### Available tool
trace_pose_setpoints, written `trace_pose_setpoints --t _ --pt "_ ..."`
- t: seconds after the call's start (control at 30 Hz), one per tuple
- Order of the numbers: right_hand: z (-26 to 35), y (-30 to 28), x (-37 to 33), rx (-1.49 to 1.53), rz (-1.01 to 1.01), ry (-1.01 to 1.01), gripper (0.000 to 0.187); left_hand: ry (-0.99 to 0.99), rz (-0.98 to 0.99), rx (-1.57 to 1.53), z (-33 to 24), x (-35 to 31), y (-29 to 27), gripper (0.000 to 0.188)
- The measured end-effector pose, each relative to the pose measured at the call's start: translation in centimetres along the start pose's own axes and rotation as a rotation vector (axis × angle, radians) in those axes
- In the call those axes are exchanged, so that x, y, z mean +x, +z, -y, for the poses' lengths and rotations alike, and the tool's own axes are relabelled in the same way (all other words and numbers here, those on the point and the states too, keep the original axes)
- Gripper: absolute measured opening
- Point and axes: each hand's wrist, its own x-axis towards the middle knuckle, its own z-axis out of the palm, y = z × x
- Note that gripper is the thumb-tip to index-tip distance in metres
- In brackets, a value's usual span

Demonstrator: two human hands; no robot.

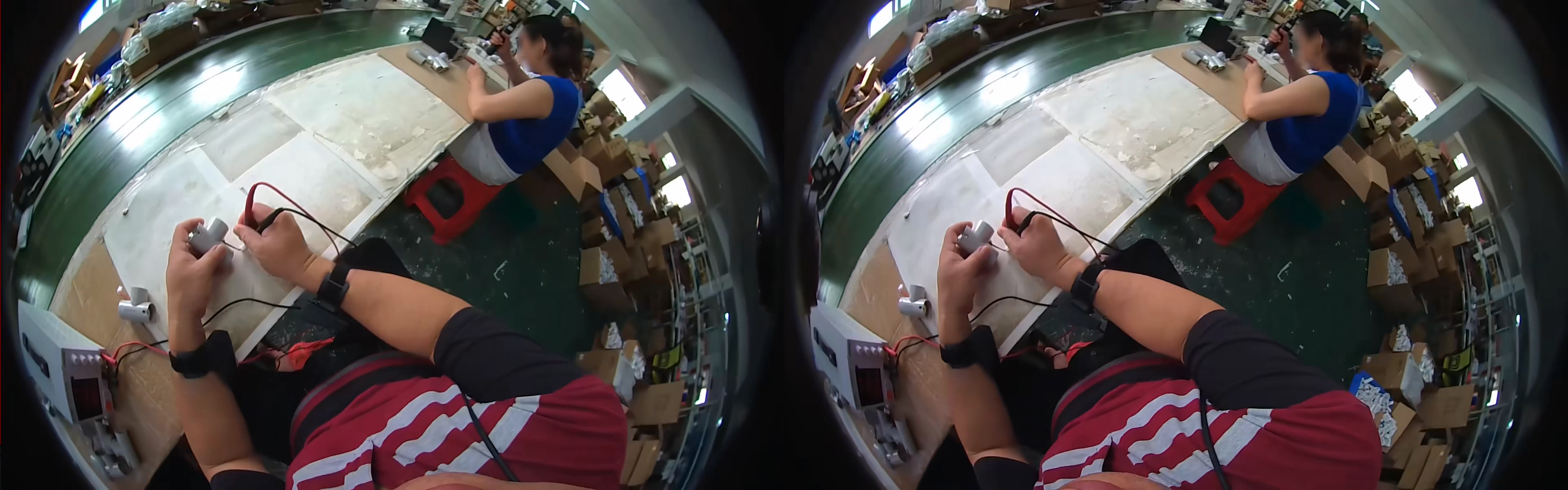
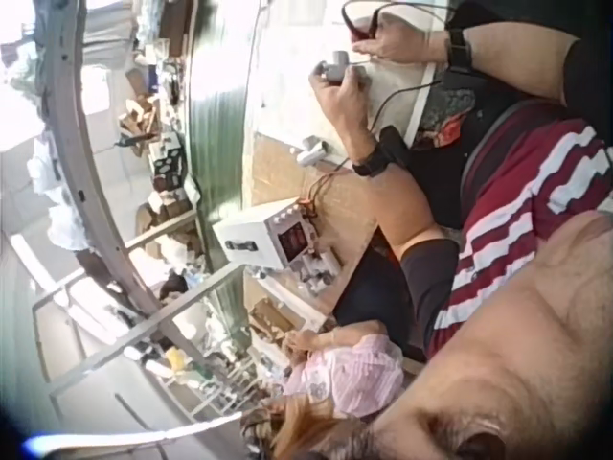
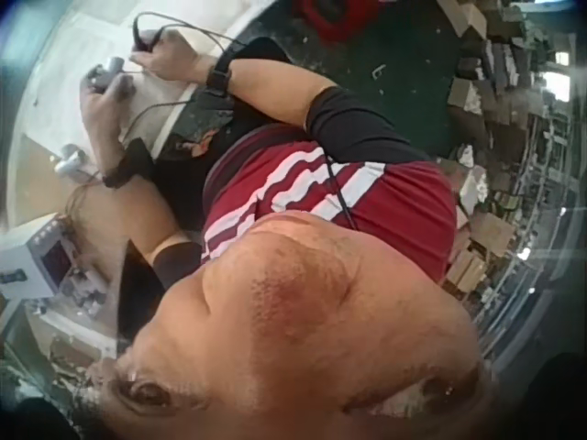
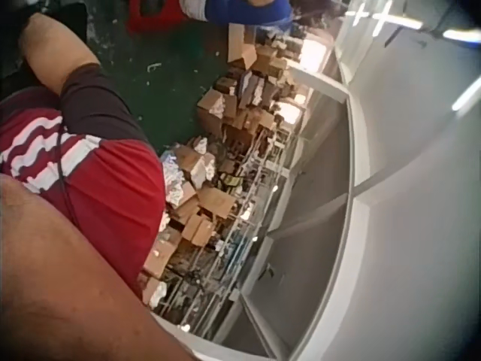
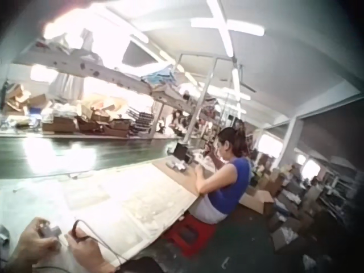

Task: Testing electronic components using a multimeter or testing device with probes.

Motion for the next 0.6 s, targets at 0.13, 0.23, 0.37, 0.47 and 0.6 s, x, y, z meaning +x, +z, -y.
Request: trace_pose_setpoints --t 0.13,0.23,0.37,0.47,0.6 --pt "0.2 -0.2 0.0 0.037 0.019 0.000 0.013 -0.026 0.057 0.017 0.2 0.2 -0.3 0.055" --pt "0.1 -0.3 0.3 0.019 0.037 0.003 0.013 -0.013 -0.005 -0.035 -1.4 -0.5 0.8 0.065" --pt "-0.1 -0.2 0.3 0.024 0.028 -0.011 0.012 -0.021 0.004 -0.044 -0.9 -0.2 0.6 0.074" --pt "-0.1 -0.1 0.4 0.051 0.032 -0.002 0.012 -0.022 0.001 -0.052 -1.0 -0.2 0.5 0.075" --pt "-0.2 -0.2 0.3 0.062 0.038 0.004 0.012 -0.027 -0.003 -0.052 -1.0 -0.3 0.7 0.076"
